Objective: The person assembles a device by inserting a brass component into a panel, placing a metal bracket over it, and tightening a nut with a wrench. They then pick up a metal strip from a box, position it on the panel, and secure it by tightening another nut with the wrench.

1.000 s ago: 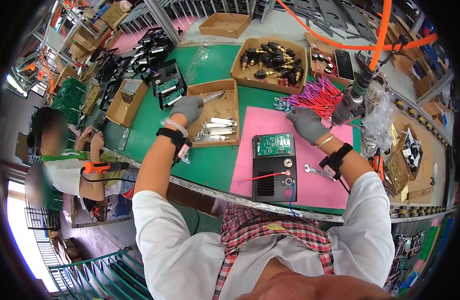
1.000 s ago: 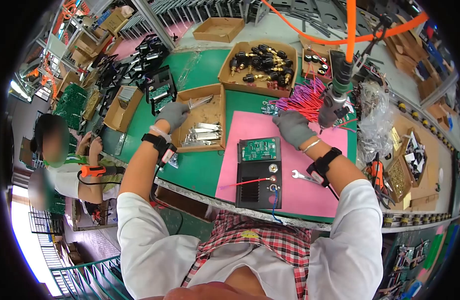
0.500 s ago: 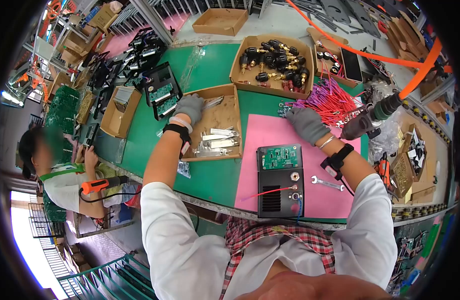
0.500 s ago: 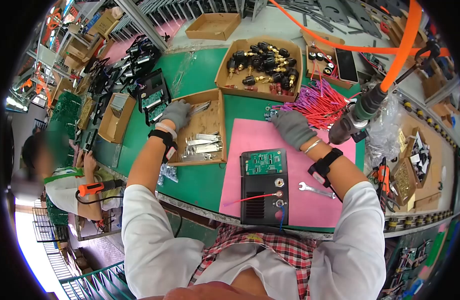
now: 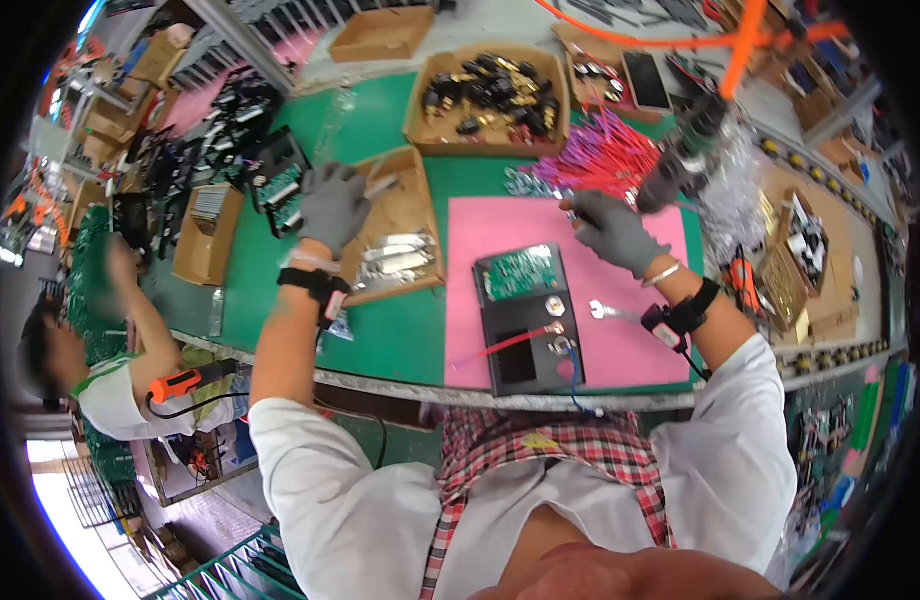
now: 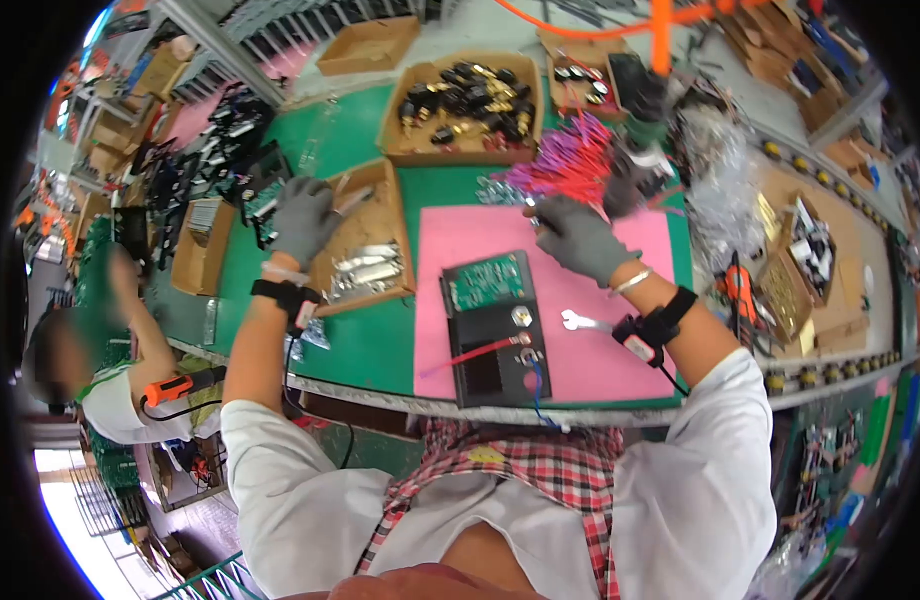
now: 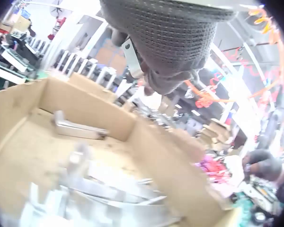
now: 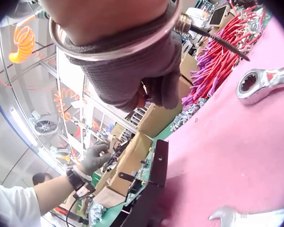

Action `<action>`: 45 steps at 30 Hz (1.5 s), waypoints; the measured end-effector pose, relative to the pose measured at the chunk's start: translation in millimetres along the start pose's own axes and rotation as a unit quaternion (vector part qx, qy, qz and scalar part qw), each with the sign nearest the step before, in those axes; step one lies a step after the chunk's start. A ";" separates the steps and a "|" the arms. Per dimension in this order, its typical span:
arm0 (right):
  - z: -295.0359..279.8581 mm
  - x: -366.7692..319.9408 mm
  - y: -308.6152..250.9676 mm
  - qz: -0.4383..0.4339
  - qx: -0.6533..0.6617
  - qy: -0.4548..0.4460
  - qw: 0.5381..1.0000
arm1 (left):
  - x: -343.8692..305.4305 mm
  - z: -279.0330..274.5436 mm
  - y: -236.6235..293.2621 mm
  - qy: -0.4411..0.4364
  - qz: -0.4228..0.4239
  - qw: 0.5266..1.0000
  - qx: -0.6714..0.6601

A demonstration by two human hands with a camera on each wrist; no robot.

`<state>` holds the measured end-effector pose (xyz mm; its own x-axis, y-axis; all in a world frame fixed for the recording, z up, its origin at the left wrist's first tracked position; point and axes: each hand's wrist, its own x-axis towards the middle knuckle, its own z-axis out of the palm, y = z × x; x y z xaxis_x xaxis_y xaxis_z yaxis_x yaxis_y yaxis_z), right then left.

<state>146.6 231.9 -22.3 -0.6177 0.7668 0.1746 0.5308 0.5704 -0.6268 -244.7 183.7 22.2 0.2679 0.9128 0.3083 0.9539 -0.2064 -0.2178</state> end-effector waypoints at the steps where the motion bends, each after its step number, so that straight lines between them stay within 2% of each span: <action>1: -7.8 -6.7 -7.3 0.041 0.060 -0.018 0.997 | -0.4 -11.7 17.0 -0.009 0.004 0.997 -0.074; 3: -14.6 -21.1 -21.2 0.122 0.185 -0.031 0.975 | -11.5 -32.1 61.3 -0.024 0.006 0.976 -0.214; 4: -14.7 -27.7 -23.3 0.146 0.207 -0.051 0.966 | -18.8 -31.7 85.1 0.041 0.072 0.968 -0.237; 5: -14.8 -32.8 -24.9 0.168 0.230 -0.070 0.956 | -24.7 -35.6 110.1 0.036 0.131 0.961 -0.241; 6: -14.7 -36.2 -27.6 0.185 0.253 -0.089 0.945 | -32.0 -43.4 137.6 0.037 0.133 0.956 -0.257; 7: -14.4 -40.0 -33.5 0.169 0.249 -0.100 0.948 | -39.5 -39.1 156.5 0.018 0.155 0.958 -0.242; 10: -13.0 -52.4 -49.8 0.111 0.104 -0.137 0.979 | -63.8 -21.1 195.3 -0.086 0.140 0.973 -0.160; 11: -18.9 -55.3 -68.5 0.179 0.130 -0.147 0.964 | -67.7 -15.4 198.7 -0.093 0.140 0.975 -0.147; 14: 3.7 -61.8 -50.9 0.017 0.025 -0.105 0.994 | -76.8 0.3 207.2 -0.103 0.134 0.978 -0.124; 15: 7.9 -61.6 -49.3 0.036 0.017 -0.124 0.992 | -78.9 4.1 208.4 -0.100 0.130 0.979 -0.123; 24: 26.5 -57.4 -53.7 -0.014 -0.102 -0.127 0.986 | -77.2 4.0 215.6 -0.128 0.110 0.978 -0.120; 27: 26.6 -53.0 -57.9 -0.036 -0.163 -0.157 0.973 | -76.9 1.9 215.5 -0.132 0.110 0.977 -0.130; 30: 22.6 -46.9 -71.7 -0.012 -0.221 -0.216 0.951 | -78.5 3.5 215.5 -0.124 0.111 0.976 -0.140; 33: 22.4 -46.9 -77.0 -0.023 -0.258 -0.221 0.940 | -77.0 2.8 214.9 -0.142 0.115 0.973 -0.139; 36: 26.3 -47.4 -73.4 -0.071 -0.299 -0.206 0.929 | -76.1 0.1 215.9 -0.156 0.116 0.972 -0.131; 39: 22.9 -41.2 -84.5 -0.046 -0.323 -0.239 0.915 | -76.0 2.3 215.8 -0.149 0.118 0.973 -0.130; 45: 18.9 -36.4 -94.7 0.021 -0.267 -0.259 0.928 | -76.8 10.5 216.0 -0.130 0.117 0.974 -0.143</action>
<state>107.9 144.4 16.3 -0.7126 0.6257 -0.3173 0.6868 0.7143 -0.1340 -60.6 72.7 -58.3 0.4744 0.8798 0.0285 0.8796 -0.4751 0.0249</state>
